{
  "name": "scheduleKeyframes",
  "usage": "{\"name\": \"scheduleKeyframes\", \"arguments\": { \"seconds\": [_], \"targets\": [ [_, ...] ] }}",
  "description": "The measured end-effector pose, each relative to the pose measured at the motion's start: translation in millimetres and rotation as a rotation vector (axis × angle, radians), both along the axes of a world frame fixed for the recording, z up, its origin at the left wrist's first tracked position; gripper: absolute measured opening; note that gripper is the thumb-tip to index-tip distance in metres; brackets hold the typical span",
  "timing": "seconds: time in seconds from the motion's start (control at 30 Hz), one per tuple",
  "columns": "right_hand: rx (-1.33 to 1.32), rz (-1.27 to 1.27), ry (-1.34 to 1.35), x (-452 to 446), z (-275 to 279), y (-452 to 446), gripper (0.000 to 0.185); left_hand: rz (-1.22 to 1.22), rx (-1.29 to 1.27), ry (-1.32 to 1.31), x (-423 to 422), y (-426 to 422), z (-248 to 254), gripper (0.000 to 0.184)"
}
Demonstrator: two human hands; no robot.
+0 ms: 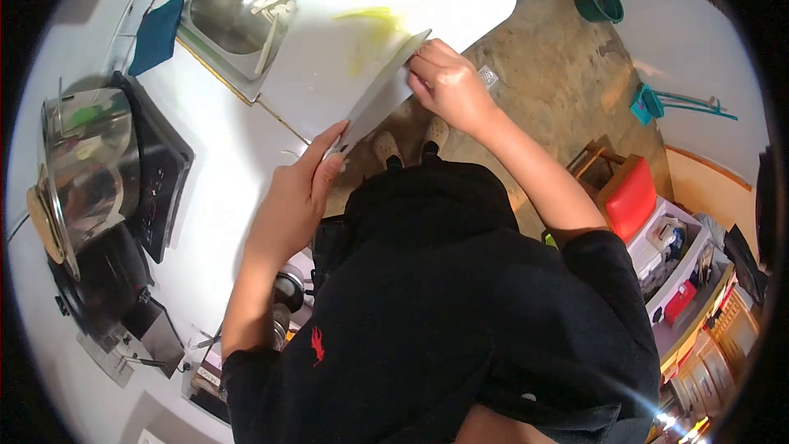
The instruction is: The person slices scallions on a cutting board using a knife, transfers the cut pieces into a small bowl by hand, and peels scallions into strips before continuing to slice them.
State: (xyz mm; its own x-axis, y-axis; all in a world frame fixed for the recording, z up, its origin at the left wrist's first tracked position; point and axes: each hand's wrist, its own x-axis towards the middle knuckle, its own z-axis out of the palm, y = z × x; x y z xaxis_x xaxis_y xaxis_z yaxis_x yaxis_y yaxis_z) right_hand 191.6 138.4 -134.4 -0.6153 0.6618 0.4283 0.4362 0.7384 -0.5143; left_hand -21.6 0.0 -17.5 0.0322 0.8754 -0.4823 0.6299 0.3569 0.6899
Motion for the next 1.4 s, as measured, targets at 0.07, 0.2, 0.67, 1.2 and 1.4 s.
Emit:
{"name": "scheduleKeyframes", "arguments": {
  "seconds": [0.07,0.2,0.67,1.2,1.4],
  "targets": [
    [-0.002,-0.002,0.016,1,0,0,0.022,-0.011,0.031,-0.007,3,8,-5,0.041],
    [-0.024,0.0,0.029,-1,0,1,0.022,-0.053,0.176,-0.007,20,48,-27,0.038],
    [0.049,-0.015,0.086,-3,-5,2,0.017,0.107,-0.036,-0.073,-2,1,-7,0.04],
    [0.005,0.04,-0.074,4,4,8,0.016,-0.042,0.057,-0.021,35,74,-20,0.039],
    [0.042,0.057,0.038,2,0,13,0.012,0.119,0.032,-0.095,9,22,-15,0.041]
  ]
}}
